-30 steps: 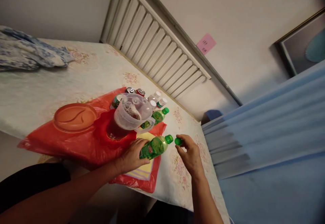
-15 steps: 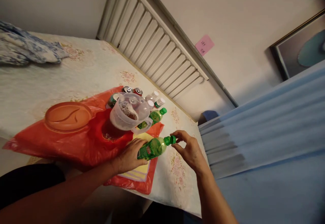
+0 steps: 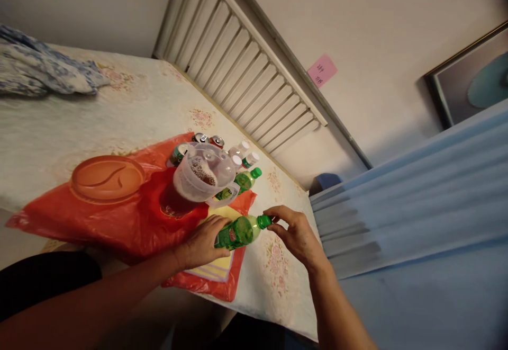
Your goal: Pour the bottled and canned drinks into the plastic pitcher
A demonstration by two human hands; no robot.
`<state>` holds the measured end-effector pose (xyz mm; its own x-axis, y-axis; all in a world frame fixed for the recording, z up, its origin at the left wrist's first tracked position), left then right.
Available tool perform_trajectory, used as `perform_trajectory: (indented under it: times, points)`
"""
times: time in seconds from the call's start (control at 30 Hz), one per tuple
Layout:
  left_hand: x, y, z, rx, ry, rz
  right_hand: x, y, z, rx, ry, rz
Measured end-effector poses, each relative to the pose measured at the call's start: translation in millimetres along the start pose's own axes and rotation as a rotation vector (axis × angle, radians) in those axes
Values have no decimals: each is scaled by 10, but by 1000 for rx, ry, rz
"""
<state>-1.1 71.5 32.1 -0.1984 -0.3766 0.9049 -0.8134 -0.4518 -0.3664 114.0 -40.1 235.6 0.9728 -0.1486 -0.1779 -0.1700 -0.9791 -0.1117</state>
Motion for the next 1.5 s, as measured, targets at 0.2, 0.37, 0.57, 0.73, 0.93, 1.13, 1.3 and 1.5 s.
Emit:
perform_trajectory:
  times: [0.2, 0.37, 0.57, 0.73, 0.93, 1.13, 1.3, 1.5]
  points:
    - [27, 14, -4, 3, -8, 0, -80, 32, 14, 12, 64, -54]
    - [41, 9, -6, -9, -6, -6, -64, 66, 31, 20, 53, -62]
    - [42, 9, -13, -23, -6, -9, -12, 78, 45, 17, -61, -78]
    - [22, 10, -8, -11, 0, 11, 5, 67, 46, 8, -93, -63]
    - [37, 9, -13, -9, 9, 18, -40, 41, 0, -23, 4, -65]
    - [33, 14, -16, -13, 21, 20, -69, 24, 58, -49, 121, 19]
    - [18, 16, -20, -4, 22, 15, -32, 11, 144, -17, 171, 174]
    - [15, -6, -23, 19, 54, -2, 238, 97, 132, 177, -181, 274]
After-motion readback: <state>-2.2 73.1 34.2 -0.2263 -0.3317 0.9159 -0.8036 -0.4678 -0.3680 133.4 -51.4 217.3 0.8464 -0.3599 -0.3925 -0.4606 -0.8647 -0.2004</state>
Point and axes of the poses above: each hand's wrist, its own y-axis away from the middle knuckle, its own z-axis out of the palm, x = y × z, the point moved 3 cm from there along -y, towards the middle knuckle, and after that the axes turned 9 degrees about y, right-handed, at the moved point
